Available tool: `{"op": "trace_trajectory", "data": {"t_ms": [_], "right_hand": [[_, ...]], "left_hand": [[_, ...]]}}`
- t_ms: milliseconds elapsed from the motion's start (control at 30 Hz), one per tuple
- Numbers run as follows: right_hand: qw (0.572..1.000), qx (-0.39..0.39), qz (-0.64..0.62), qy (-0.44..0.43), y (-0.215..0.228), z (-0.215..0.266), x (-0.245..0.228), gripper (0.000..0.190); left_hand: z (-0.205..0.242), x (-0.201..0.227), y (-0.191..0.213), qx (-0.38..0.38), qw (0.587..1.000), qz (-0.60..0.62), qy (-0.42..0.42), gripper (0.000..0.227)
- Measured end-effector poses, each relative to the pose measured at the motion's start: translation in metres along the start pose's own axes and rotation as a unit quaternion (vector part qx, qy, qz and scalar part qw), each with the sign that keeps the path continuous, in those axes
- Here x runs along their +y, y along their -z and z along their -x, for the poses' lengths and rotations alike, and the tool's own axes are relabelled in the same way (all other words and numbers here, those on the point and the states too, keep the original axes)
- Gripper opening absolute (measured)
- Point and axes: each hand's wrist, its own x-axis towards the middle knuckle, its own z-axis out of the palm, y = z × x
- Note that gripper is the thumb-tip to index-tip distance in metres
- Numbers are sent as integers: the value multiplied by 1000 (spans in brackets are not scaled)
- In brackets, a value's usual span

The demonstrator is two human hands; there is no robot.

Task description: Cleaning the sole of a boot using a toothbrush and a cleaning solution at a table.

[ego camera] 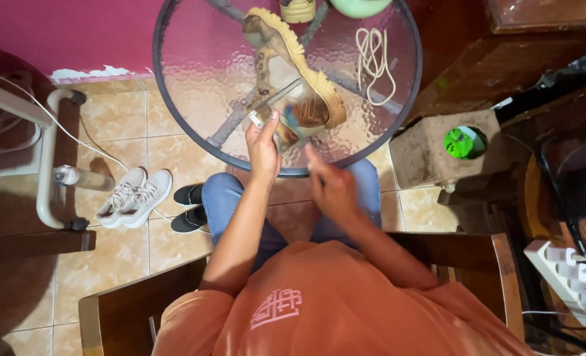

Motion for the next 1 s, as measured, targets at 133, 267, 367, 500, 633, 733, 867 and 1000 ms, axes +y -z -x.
{"op": "trace_trajectory", "data": {"t_ms": [133,267,367,500,633,733,867,1000], "right_hand": [[1000,-25,8,-16,9,0,12,24],[991,11,107,-74,22,-25,42,40],[989,14,124,-79,22,-19,40,43],[998,-6,37,-46,16,3,-3,41],[997,1,56,-43,10,8,22,39],[998,-10,44,-35,12,-22,36,34],[997,0,79,-1,7,-38,36,43],[996,-36,75,13,5,-20,-1,29]], "left_hand": [[-8,-11,9,9,1000,15,8,12],[2,3,0,-16,1000,-9,11,11],[5,4,-1,-22,1000,-17,12,12],[2,-1,4,-19,1000,-24,0,13],[-1,-3,5,-26,999,-23,6,13],[0,-5,7,-44,998,-40,5,14],[2,-1,5,-48,999,-17,1,13],[-4,-3,9,-38,999,-1,3,11]]}}
